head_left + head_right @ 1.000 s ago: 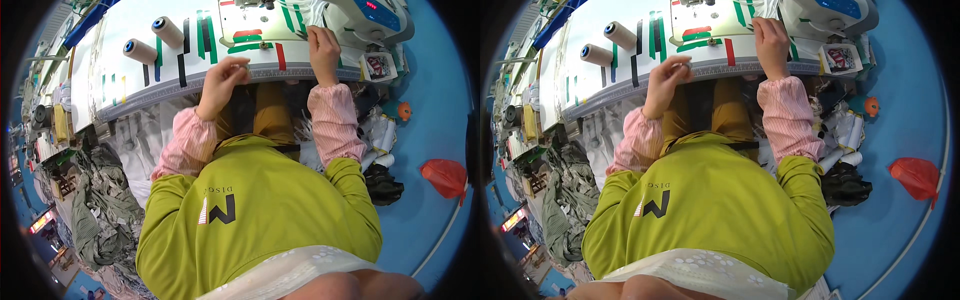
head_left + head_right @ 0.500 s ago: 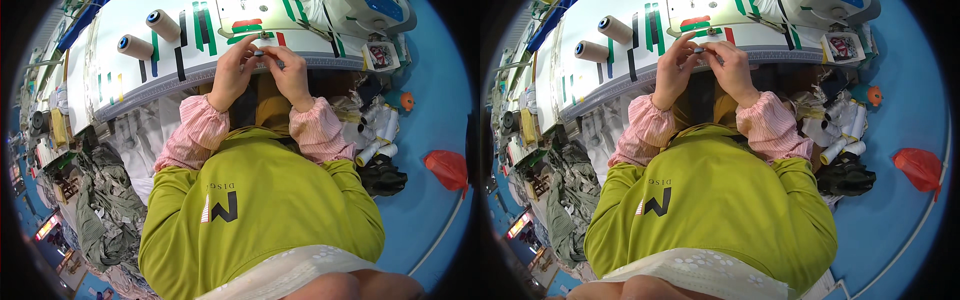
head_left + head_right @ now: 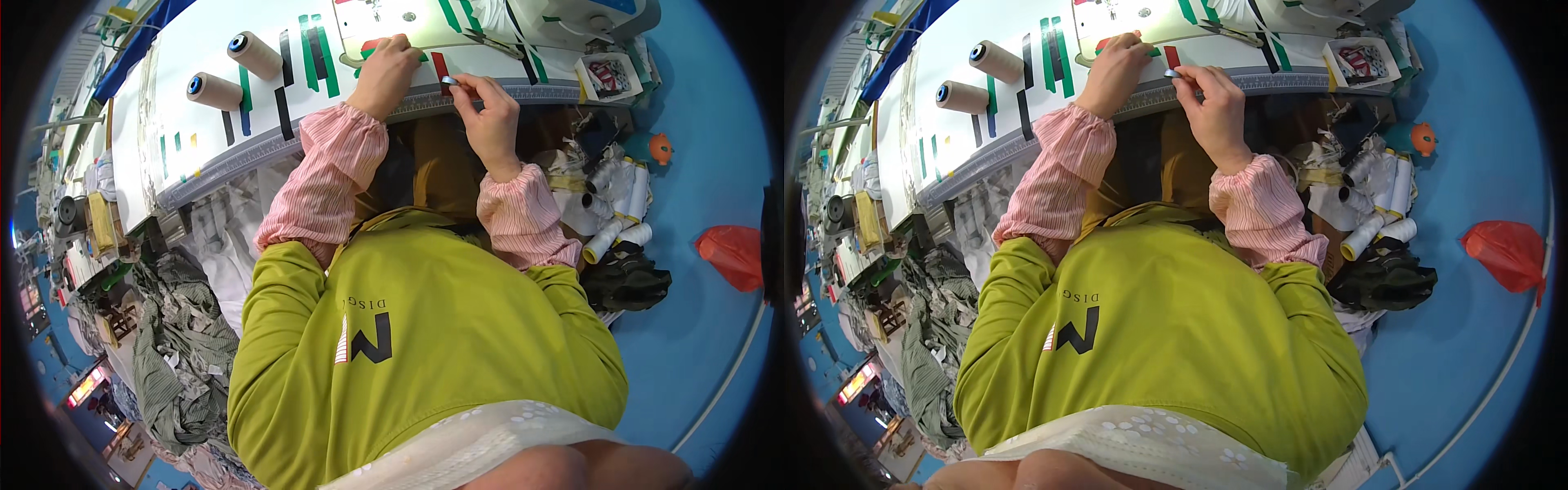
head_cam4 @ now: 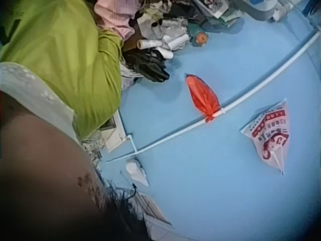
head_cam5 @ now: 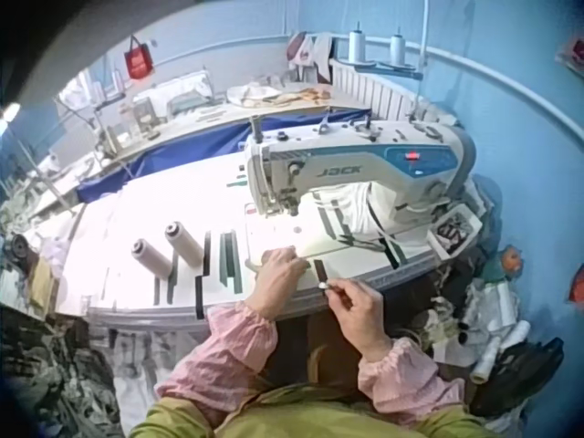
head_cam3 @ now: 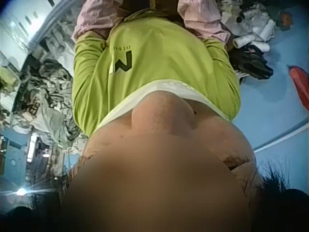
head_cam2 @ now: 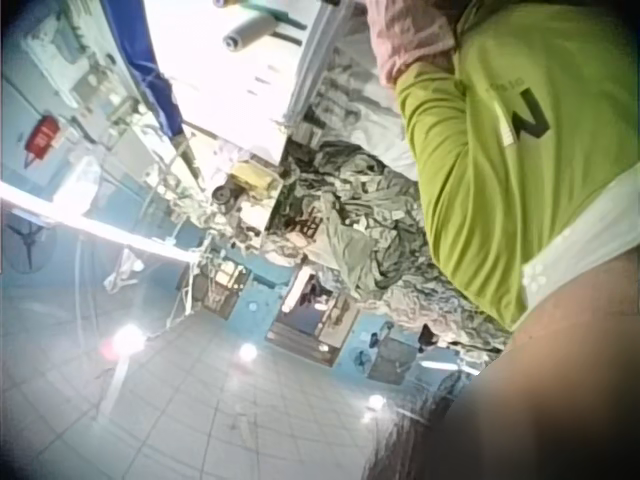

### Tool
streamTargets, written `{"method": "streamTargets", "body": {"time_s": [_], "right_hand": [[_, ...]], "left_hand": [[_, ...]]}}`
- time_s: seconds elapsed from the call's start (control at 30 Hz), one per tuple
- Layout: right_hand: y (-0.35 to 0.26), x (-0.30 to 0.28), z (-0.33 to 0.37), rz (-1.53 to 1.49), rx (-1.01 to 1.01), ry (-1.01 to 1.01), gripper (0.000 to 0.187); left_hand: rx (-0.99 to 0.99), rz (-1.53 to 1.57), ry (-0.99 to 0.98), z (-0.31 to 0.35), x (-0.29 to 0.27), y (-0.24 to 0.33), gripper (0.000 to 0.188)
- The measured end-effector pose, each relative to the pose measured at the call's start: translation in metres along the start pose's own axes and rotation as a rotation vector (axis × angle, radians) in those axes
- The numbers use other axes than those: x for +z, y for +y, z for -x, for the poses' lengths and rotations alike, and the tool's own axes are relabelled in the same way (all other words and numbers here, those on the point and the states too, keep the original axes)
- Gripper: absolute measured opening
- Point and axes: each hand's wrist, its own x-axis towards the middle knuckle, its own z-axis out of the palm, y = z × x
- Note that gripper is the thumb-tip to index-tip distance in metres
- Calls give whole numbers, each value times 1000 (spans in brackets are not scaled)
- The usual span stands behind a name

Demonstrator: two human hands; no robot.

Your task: Thread and operate an industrial sewing machine to stitch fabric.

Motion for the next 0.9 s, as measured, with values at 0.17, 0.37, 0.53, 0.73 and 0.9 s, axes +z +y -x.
{"method": "streamTargets", "body": {"time_s": [0.17,0.37,0.53,0.73,0.9], "right_hand": [[-14,-14,1,97,-142,91,17],[-29,-22,4,215,-384,123,22],[-28,-29,11,306,-496,59,28],[-34,-42,11,416,-618,-4,33],[-39,-45,10,455,-683,-41,32]], "left_hand": [[-475,1652,87,29,-23,39,26],[-479,2023,45,58,-30,64,25],[-543,1939,128,65,-33,78,26],[-505,1944,73,71,-37,82,26],[-557,1829,83,72,-42,91,26]]}}
